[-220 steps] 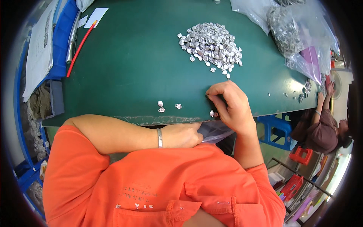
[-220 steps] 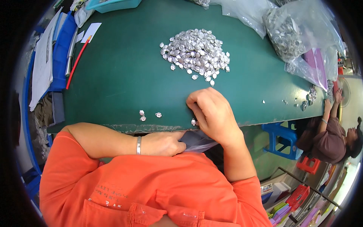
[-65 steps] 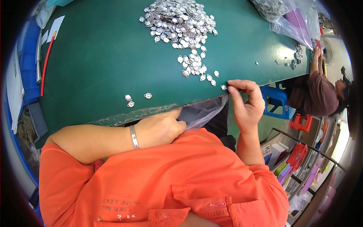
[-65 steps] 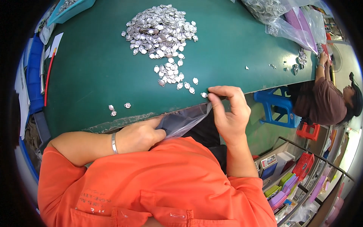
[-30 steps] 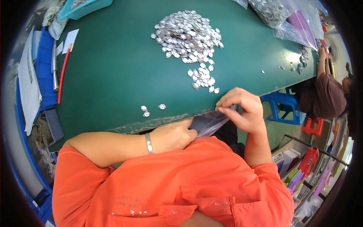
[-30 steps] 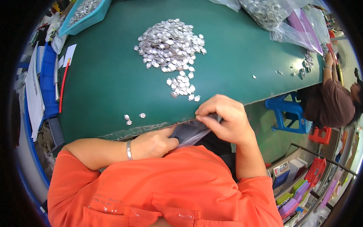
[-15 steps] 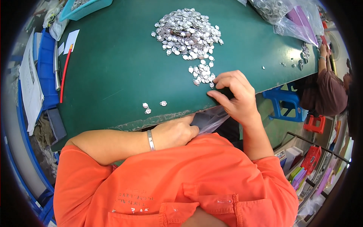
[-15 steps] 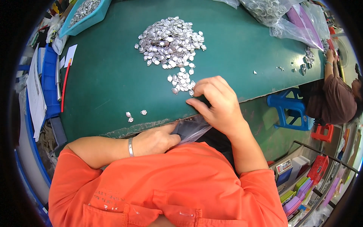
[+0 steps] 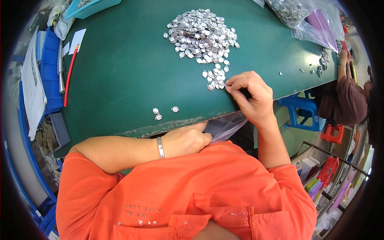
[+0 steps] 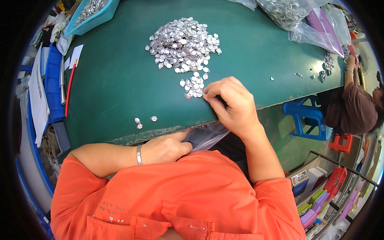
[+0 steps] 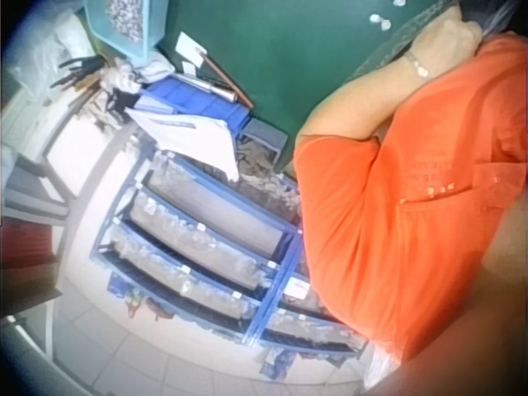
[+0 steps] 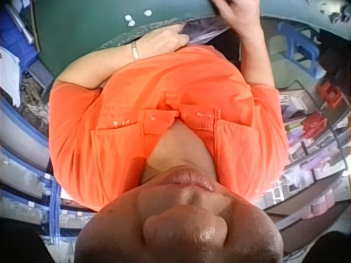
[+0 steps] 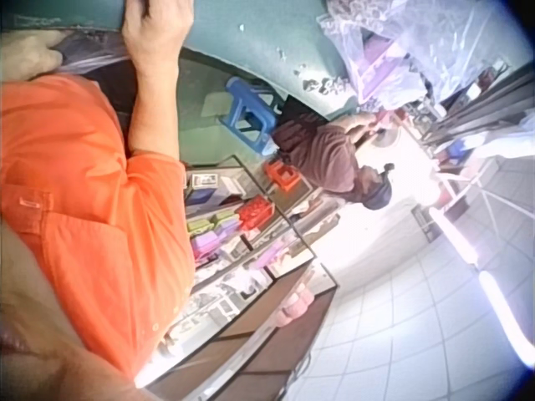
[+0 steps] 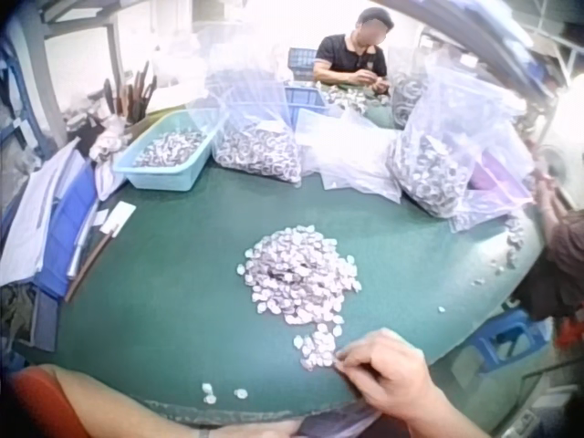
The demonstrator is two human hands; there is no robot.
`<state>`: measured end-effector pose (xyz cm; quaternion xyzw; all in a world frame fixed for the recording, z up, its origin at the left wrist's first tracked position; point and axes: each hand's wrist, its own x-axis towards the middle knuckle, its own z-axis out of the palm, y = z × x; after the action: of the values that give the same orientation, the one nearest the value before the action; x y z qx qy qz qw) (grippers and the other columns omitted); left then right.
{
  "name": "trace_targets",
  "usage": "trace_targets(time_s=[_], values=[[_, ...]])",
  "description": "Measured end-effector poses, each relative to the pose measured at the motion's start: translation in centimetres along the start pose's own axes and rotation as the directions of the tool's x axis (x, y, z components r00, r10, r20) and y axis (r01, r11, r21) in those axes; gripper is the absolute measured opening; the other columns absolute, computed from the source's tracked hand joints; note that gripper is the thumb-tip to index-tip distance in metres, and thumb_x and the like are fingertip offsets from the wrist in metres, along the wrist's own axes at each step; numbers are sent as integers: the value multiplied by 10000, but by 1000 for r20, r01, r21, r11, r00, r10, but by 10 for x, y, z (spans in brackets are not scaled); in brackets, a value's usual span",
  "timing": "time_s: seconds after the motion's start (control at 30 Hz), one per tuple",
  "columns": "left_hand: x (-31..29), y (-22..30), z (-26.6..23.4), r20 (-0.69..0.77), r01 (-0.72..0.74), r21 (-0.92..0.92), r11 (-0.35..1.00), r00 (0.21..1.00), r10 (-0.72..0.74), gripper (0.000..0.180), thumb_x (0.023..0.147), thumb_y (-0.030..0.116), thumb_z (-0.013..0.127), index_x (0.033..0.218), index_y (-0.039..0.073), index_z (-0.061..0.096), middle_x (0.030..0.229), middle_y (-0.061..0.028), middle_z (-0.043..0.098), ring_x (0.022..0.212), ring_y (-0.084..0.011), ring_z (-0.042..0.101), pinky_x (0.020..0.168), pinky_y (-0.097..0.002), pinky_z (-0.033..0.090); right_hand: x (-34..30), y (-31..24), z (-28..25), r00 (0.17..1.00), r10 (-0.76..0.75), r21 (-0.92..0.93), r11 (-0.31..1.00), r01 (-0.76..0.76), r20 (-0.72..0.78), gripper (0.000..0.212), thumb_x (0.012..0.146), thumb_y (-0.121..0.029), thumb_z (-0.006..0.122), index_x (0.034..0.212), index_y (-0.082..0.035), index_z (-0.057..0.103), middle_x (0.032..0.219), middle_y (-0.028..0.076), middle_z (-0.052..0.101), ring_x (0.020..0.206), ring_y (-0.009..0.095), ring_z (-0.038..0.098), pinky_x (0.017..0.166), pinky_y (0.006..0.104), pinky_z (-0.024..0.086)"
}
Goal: The person picks up small metal pieces from a pile on the table and places them one by one into a plastic bag held in their other hand.
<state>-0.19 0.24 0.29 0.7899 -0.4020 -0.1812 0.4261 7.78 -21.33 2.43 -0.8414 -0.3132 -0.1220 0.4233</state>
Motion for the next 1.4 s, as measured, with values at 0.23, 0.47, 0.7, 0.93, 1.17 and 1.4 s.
trace_targets(time_s=[0.23,0.47,0.7,0.93,1.17,1.4], values=[[-1,0,0,-4,1,-9,1000,1000,-1,134,780,101,578,772,-31,595,941,-286,536,796,-398,625,708,-428,534,-19,-3,-9,963,260,307,924,-226,-71,162,768,129,657,768,-9,571,834,91,677,761,108,624,649,223,491],[0,2,-6,137,108,-14,994,985,-105,163,788,113,597,836,-42,595,1282,-377,446,1006,-451,597,836,-406,519,-25,-13,-19,955,289,423,875,-237,-62,173,761,145,644,768,-6,561,824,108,674,739,128,628,646,243,502],[1,3,-9,171,109,-6,994,979,-106,172,787,113,594,861,-42,597,1243,-347,474,1007,-441,595,831,-407,522,-22,-8,-16,997,79,26,997,-79,16,206,680,97,692,772,-53,585,807,68,664,760,252,625,702,334,479],[-1,1,-3,164,120,-21,993,980,-116,177,792,100,581,885,-48,608,1226,-332,491,1000,-432,595,833,-403,516,-1,-18,-4,987,-71,167,985,46,143,188,707,101,647,842,-29,628,888,100,675,844,295,648,768,365,505],[-3,-2,3,58,43,33,999,997,-45,159,787,114,574,816,-40,597,1082,-306,516,915,-413,607,774,-422,521,-3,-11,-5,999,48,35,998,-47,-12,173,777,125,604,887,-5,629,915,124,680,836,283,647,747,350,517],[0,1,-7,141,67,44,997,987,-73,173,808,110,576,881,-45,604,1244,-357,485,1013,-439,606,843,-413,519,-2,-15,4,999,-2,74,997,-1,41,192,729,94,691,851,-35,618,838,74,673,752,251,617,686,334,493]])
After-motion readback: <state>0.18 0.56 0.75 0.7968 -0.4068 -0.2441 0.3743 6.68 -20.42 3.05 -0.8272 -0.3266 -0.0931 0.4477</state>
